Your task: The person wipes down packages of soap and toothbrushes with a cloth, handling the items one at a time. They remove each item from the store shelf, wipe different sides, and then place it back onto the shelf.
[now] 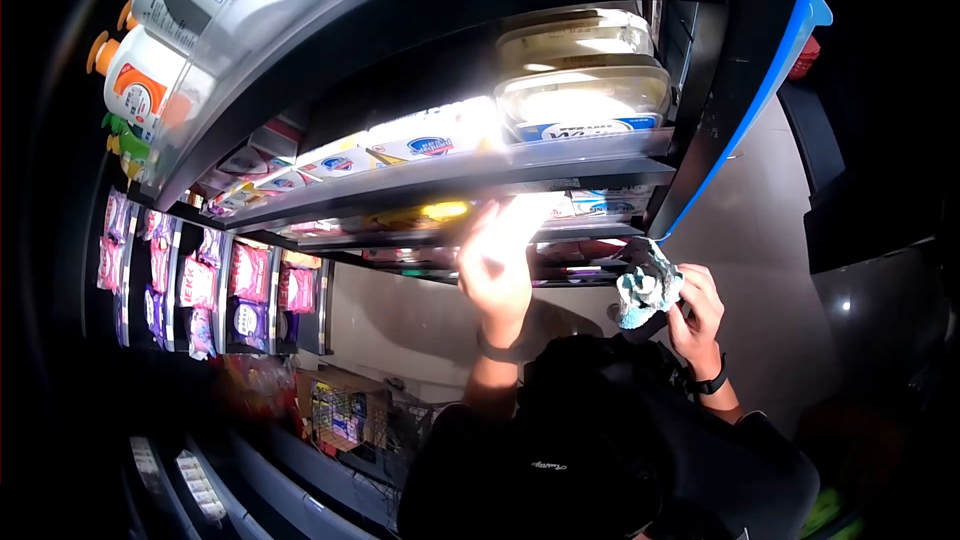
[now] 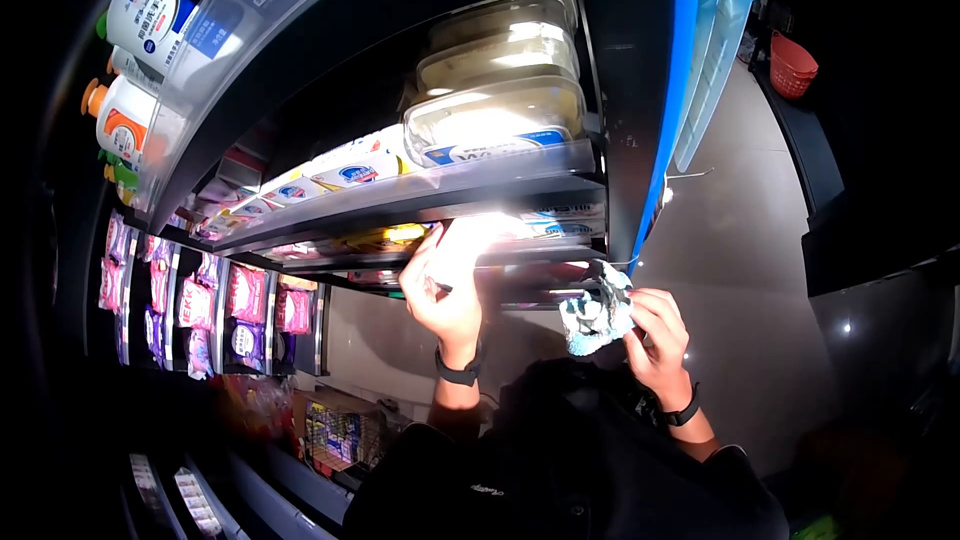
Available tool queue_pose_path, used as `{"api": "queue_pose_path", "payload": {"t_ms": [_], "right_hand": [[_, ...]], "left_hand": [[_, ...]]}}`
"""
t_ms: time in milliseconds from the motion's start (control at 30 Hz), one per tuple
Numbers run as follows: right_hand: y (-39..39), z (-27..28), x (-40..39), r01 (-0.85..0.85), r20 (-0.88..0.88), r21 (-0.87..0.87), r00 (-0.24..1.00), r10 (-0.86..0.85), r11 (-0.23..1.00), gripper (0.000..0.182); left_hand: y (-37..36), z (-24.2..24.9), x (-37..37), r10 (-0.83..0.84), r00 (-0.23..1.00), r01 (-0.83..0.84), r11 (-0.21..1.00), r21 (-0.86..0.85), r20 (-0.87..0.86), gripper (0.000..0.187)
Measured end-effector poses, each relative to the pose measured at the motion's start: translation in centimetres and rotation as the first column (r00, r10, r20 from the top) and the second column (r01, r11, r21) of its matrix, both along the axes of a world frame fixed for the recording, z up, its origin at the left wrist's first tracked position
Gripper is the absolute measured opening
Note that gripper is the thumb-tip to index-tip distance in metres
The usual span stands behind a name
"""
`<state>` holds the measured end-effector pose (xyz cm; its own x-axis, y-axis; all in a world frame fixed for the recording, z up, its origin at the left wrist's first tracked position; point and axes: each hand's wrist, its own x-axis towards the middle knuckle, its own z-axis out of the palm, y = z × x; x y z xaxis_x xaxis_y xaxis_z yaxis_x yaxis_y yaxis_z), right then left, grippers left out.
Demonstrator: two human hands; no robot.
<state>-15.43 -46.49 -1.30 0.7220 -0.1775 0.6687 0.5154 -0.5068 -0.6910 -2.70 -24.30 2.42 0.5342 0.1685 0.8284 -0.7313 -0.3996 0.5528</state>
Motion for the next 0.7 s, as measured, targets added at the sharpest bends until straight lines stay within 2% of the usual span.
{"api": "queue_pose_path", "payload": {"t_ms": [67, 133, 200, 267, 300, 333, 367, 400, 433, 467, 500, 533, 567, 600, 633, 667, 700], "right_hand": [[-0.2, 0.0, 0.1, -0.002, -0.003, 0.033, 1.000, 0.002, 0.999, 0.030], [0.1, 0.3, 0.4, 0.017, -0.017, 0.086, 1.000, -0.015, 0.996, 0.029], [0.3, 0.1, 0.6, 0.041, -0.028, 0.203, 0.999, -0.036, 0.978, 0.025], [1.3, 0.4, 0.9, 0.080, -0.081, 0.447, 0.996, -0.049, 0.891, 0.025], [1.9, 1.2, 1.0, 0.076, -0.080, 0.516, 0.996, -0.040, 0.853, 0.023], [1.9, 1.6, 1.0, 0.046, -0.079, 0.412, 0.997, -0.015, 0.910, 0.024], [1.8, 2.2, 1.3, -0.028, 0.008, 0.175, 1.000, 0.027, 0.984, 0.025], [1.7, 3.2, 1.8, -0.082, 0.090, -0.079, 0.992, 0.089, 0.993, 0.026], [2.2, 3.5, 1.8, -0.045, 0.143, -0.226, 0.987, 0.079, 0.973, 0.030], [2.6, 3.5, 1.7, -0.079, 0.127, -0.266, 0.985, 0.116, 0.961, 0.031], [2.8, 3.3, 1.5, -0.139, 0.123, -0.310, 0.975, 0.184, 0.941, 0.033], [3.0, 3.1, 1.2, -0.202, 0.114, -0.354, 0.960, 0.256, 0.913, 0.035], [3.2, 3.5, 1.1, -0.282, 0.093, -0.393, 0.934, 0.344, 0.875, 0.036], [3.4, 3.9, 0.9, -0.357, 0.071, -0.429, 0.902, 0.425, 0.830, 0.037], [3.4, 3.9, 0.7, -0.352, 0.036, -0.464, 0.910, 0.414, 0.813, 0.036], [3.3, 3.8, 0.8, -0.349, 0.021, -0.442, 0.917, 0.398, 0.827, 0.036], [3.1, 3.6, 1.1, -0.340, 0.008, -0.419, 0.926, 0.378, 0.842, 0.036]], "left_hand": [[-0.2, -1.0, -1.8, -0.055, 0.998, 0.051, 0.989, -0.140, -0.025, 0.043], [0.7, -1.8, -3.9, -0.028, 0.997, 0.024, 0.998, -0.050, -0.069, 0.051], [-0.2, -1.2, -6.7, -0.091, 0.972, 0.061, 0.988, -0.143, -0.217, 0.058], [-1.2, -0.5, -8.7, -0.306, 0.877, 0.190, 0.929, -0.318, -0.370, 0.061], [-1.6, -1.1, -9.2, -0.403, 0.838, 0.271, 0.893, -0.359, -0.368, 0.062], [-2.4, -0.7, -9.9, -0.457, 0.779, 0.320, 0.879, -0.354, -0.430, 0.064], [-2.8, -1.4, -10.3, -0.431, 0.775, 0.326, 0.899, -0.292, -0.462, 0.064], [-3.2, -2.3, -10.5, -0.404, 0.773, 0.335, 0.915, -0.227, -0.489, 0.063], [-3.9, -3.2, -11.0, -0.388, 0.760, 0.275, 0.919, -0.282, -0.522, 0.057], [-4.5, -5.0, -11.6, -0.425, 0.727, 0.189, 0.879, -0.438, -0.539, 0.042], [-4.2, -7.0, -11.5, -0.660, 0.549, 0.150, 0.681, -0.717, -0.513, 0.037], [-3.7, -9.5, -11.3, -0.851, 0.367, 0.034, 0.416, -0.909, -0.376, 0.032], [-3.2, -12.1, -11.3, -0.966, 0.208, -0.140, 0.125, -0.982, -0.153, 0.028], [-2.6, -14.3, -11.2, -0.988, 0.092, -0.341, -0.150, -0.928, 0.125, 0.025], [-2.4, -14.4, -11.0, -0.909, 0.035, -0.544, -0.366, -0.755, 0.415, 0.024], [-2.4, -14.3, -11.2, -0.739, 0.043, -0.722, -0.488, -0.490, 0.672, 0.025], [-2.2, -14.1, -12.3, -0.867, -0.024, -0.446, -0.437, -0.781, 0.498, 0.025]]}}
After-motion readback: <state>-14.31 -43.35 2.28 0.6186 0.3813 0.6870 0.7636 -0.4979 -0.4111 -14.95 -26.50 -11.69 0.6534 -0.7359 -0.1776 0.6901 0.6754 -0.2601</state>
